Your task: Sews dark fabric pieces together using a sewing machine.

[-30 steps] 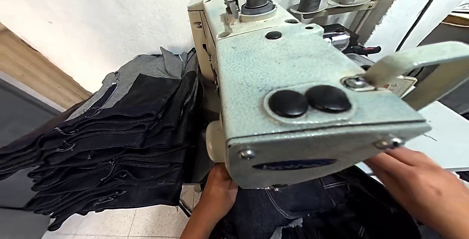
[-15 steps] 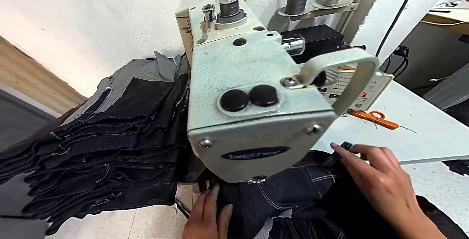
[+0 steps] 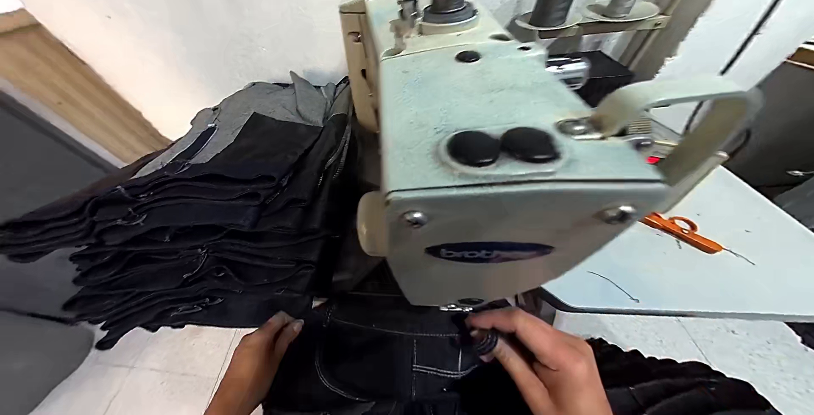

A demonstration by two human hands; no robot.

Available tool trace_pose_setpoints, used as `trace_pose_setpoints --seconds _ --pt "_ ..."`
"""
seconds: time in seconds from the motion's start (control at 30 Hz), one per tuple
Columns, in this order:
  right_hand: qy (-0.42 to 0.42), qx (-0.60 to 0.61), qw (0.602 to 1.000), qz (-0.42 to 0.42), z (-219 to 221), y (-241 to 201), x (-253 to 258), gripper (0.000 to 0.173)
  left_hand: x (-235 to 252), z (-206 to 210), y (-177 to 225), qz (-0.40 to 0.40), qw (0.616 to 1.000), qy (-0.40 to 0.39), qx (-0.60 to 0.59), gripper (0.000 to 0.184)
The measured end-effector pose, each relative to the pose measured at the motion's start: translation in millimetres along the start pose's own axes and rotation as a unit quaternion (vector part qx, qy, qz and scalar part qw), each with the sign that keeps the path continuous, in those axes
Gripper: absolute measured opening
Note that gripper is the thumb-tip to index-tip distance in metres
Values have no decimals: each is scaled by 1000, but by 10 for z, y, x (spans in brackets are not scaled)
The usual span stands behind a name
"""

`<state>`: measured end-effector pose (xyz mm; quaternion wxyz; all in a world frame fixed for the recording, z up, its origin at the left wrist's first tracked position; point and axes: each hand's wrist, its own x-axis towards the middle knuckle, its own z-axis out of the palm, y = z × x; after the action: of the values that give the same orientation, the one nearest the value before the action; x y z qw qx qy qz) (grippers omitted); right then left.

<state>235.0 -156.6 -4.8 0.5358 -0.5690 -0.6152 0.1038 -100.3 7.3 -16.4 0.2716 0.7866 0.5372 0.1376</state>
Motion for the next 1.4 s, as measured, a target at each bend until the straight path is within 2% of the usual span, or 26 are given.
trace_pose_setpoints --seconds 0.03,0.07,0.13,0.17,0.23,0.3,0.37,0.43,0.5,0.57,0.6,0.63,0.67,0.73,0.77,0.87,1.03,1.13,1.2,1.23,1.27,1.3,1.33,1.37,1.4 --pt "-8 14 1000 9 40 -57 7 17 -51 -20 108 -19 996 -21 79 29" --pt "-15 25 999 23 48 -84 14 17 -95 -3 297 -25 990 -8 141 26" --pt "-40 52 995 69 -3 -117 33 18 -95 152 653 75 972 111 192 24" --pt "-53 66 992 96 -39 -134 47 18 -50 230 835 127 972 121 156 31" --pt "-81 97 982 140 -104 -149 103 17 71 376 1132 193 980 32 18 44" --pt "-110 111 977 146 -158 -100 178 15 218 510 1222 241 965 -51 -90 47" --pt "-119 53 987 94 -202 0 251 13 302 548 1228 281 949 -71 -126 44" --pt "-95 -51 994 12 -213 115 285 15 268 539 1232 288 948 -58 -120 43" --pt "-66 -138 987 -58 -189 170 304 14 146 556 1267 275 958 19 -73 43" --pt "-70 -153 982 -86 -172 187 306 12 7 580 1356 265 955 135 -11 42" --pt "-76 -149 981 -93 -164 183 300 12 -93 563 1427 253 957 145 -11 38" --pt "-81 -145 982 -95 -156 168 288 12 -223 521 1512 237 965 97 -52 34" --pt "-83 -141 982 -93 -144 145 272 12 -348 481 1594 216 968 12 -126 34" --pt "-78 -143 983 -86 -103 78 227 10 -499 517 1683 163 935 -133 -285 37" --pt "-72 -150 983 -83 -74 47 199 9 -539 573 1703 128 914 -162 -350 33" --pt "-48 -184 978 -89 18 -10 135 8 -554 697 1728 33 868 -153 -471 20" --pt "-4 -255 957 -137 116 -26 122 12 -530 817 1725 20 861 -87 -500 14" --pt "-67 -277 945 -162 24 -65 102 22 -534 831 1756 -11 860 -72 -505 7" --pt "-115 -267 945 -151 -63 -81 82 29 -519 779 1768 -38 861 -100 -497 16" --pt "-129 -255 948 -143 -100 -60 74 30 -503 746 1755 -25 876 -119 -467 20" --pt "-135 -242 951 -138 -127 -27 66 32 -492 729 1724 20 906 -120 -406 24" --pt "-139 -233 953 -134 -145 5 63 34 -490 743 1671 100 943 -78 -308 27" --pt "-142 -227 954 -132 -158 31 67 34 -482 804 1588 204 961 17 -184 28" --pt "-144 -223 955 -132 -164 53 73 35 -441 862 1487 308 941 126 -64 23" --pt "-144 -220 956 -133 -162 70 78 36 -375 874 1395 398 894 204 19 17"
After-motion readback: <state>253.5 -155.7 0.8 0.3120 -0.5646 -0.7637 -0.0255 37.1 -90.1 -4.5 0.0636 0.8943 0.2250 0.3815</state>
